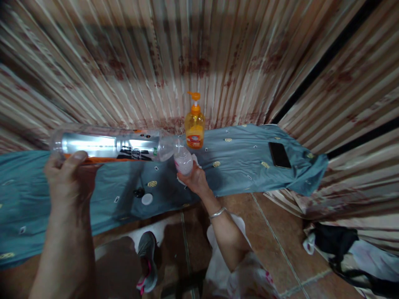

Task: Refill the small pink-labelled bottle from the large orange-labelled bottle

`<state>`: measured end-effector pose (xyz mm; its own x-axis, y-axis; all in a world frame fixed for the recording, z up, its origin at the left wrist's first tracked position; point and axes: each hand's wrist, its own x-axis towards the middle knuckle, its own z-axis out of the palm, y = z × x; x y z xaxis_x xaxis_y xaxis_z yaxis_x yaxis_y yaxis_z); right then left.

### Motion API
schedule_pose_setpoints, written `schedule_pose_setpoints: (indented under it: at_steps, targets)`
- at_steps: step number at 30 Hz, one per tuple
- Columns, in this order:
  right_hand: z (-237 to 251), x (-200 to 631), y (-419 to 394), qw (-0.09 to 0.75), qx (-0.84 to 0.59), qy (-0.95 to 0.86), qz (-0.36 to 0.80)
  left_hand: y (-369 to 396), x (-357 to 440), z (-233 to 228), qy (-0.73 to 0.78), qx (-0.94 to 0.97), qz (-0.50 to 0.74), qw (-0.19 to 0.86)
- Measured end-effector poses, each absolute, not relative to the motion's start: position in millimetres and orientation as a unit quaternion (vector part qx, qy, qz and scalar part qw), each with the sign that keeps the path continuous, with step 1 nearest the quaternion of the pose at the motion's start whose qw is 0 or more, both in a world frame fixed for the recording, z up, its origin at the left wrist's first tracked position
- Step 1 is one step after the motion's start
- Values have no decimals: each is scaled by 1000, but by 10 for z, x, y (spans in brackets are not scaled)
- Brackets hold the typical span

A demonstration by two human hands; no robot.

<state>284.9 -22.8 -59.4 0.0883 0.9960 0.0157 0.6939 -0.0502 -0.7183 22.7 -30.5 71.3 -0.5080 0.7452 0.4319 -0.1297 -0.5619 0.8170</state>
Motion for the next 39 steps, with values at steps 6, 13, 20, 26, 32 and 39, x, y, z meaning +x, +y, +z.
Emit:
schedule_pose_setpoints:
  at_steps: [6, 13, 20, 26, 32, 39]
  targets:
    - [-592, 2851, -226, 283, -677, -629, 257, -295, 236, 716, 392, 421, 773, 266]
    - [-600, 2853, -232, 289, -675, -628, 258, -298, 243, 711, 391, 429, 770, 264]
    - [-608, 2856, -231, 292, -677, -626, 255, -310, 231, 719, 405, 421, 769, 261]
    - [-598, 2855, -229, 281, -679, -628, 257, -317, 268, 741, 385, 429, 770, 273]
    - [-636, 2857, -220, 293, -675, -631, 245, -317, 266, 728, 392, 436, 768, 258]
    - [-647, 2861, -221, 288, -677, -633, 239, -317, 291, 760, 385, 435, 768, 271]
